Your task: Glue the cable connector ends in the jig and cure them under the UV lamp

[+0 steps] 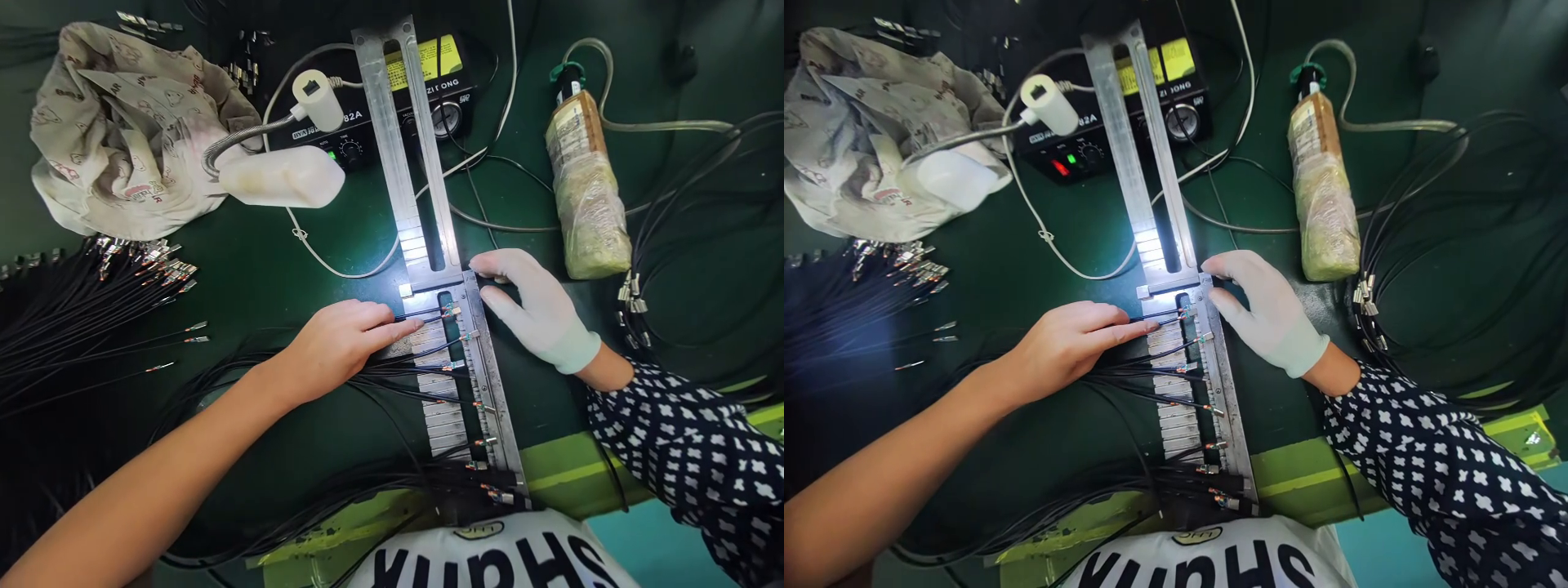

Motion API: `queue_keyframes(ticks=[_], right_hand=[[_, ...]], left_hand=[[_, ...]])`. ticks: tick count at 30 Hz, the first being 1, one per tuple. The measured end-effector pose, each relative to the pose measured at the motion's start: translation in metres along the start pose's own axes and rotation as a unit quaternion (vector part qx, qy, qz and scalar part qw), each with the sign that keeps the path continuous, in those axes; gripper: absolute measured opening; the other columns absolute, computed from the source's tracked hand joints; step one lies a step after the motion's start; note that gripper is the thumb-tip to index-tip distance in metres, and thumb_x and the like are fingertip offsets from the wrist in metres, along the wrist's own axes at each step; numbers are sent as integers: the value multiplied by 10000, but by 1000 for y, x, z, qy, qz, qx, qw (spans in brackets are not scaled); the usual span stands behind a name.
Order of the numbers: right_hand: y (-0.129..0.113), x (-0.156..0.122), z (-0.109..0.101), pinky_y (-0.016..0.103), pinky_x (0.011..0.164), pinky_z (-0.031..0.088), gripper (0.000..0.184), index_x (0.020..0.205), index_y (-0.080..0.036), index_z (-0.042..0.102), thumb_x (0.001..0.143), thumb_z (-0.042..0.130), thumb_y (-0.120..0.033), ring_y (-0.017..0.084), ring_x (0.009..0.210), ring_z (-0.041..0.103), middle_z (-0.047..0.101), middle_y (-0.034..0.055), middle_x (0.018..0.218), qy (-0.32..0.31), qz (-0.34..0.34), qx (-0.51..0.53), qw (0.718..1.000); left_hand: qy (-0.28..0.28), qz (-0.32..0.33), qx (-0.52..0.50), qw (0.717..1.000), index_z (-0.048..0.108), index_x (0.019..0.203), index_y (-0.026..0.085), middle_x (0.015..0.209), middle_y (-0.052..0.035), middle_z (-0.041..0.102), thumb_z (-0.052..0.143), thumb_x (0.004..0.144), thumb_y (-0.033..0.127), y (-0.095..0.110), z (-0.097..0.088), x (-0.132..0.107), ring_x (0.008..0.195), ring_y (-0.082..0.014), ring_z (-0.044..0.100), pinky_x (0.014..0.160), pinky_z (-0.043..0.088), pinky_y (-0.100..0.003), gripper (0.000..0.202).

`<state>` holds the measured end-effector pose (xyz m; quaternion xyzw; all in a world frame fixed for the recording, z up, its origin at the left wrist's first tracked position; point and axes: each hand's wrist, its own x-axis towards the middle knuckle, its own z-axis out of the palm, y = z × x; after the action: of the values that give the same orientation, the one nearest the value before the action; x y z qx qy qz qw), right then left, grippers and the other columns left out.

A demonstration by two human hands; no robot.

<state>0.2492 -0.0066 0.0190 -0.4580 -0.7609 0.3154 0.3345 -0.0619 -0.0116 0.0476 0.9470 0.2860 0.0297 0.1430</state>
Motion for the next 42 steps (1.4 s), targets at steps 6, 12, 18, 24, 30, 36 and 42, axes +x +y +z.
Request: queue_keyframes(ticks=[6, 12, 18, 24, 30, 36, 42], right_hand=[[1, -1, 0, 493, 999, 547, 300, 1286, -256, 600, 992, 541, -248, 271, 1160, 623, 656, 85, 1251, -2, -1, -3, 1000], [1, -1, 0, 478, 1001, 547, 292, 1281, -240, 603, 994, 544, -249, 264, 1166, 622, 656, 83, 1250, -2, -6, -4, 1000], [1, 0, 0, 495, 1012, 543, 293, 1280, -248, 602, 993, 545, -247, 270, 1168, 624, 658, 82, 1251, -3, -6, -5, 1000], [1, 0, -1, 513, 1034, 533, 293, 1276, -251, 606, 990, 545, -255, 285, 1178, 624, 662, 81, 1251, -6, -5, -10, 1000], [1, 0, 0, 490, 1016, 539, 279, 1262, -252, 616, 991, 548, -255, 273, 1161, 629, 665, 77, 1234, 0, -6, -12, 1000], [1, -1, 0, 503, 1018, 533, 279, 1258, -249, 610, 987, 542, -245, 275, 1157, 629, 666, 85, 1225, 5, -13, -10, 1000], [1, -1, 0, 510, 1038, 525, 262, 1241, -248, 610, 987, 545, -248, 275, 1160, 631, 670, 86, 1217, 5, -17, -2, 1000]], left_hand=[[-14, 25, 10, 1000, 587, 1387, 245, 1010, -63, 677, 322, 1023, 122, -8, -5, 5, 841, -165, 612, 731, 452, -281, 467], [24, 28, 23, 999, 592, 1356, 210, 993, -62, 671, 353, 1023, 108, -2, 4, 6, 816, -165, 605, 703, 452, -280, 422], [63, 11, 83, 994, 616, 1271, 159, 982, -72, 688, 428, 1015, 117, 6, 10, 3, 786, -173, 600, 658, 418, -304, 321], [104, -68, 95, 988, 598, 1352, 227, 1082, -109, 660, 448, 998, 111, 29, 21, -9, 966, -237, 588, 790, 401, -380, 401], [64, -130, 20, 989, 517, 1433, 234, 902, -48, 623, 425, 1016, 117, 43, 26, -12, 796, -193, 511, 733, 329, -362, 443], [58, -173, -129, 975, 580, 1147, 170, 965, -64, 640, 519, 1020, 233, 70, 19, 9, 891, -213, 548, 774, 406, -371, 154], [119, -169, -210, 956, 614, 1084, 199, 990, -43, 636, 509, 1025, 179, 66, 15, 5, 944, -173, 593, 827, 509, -319, 122]])
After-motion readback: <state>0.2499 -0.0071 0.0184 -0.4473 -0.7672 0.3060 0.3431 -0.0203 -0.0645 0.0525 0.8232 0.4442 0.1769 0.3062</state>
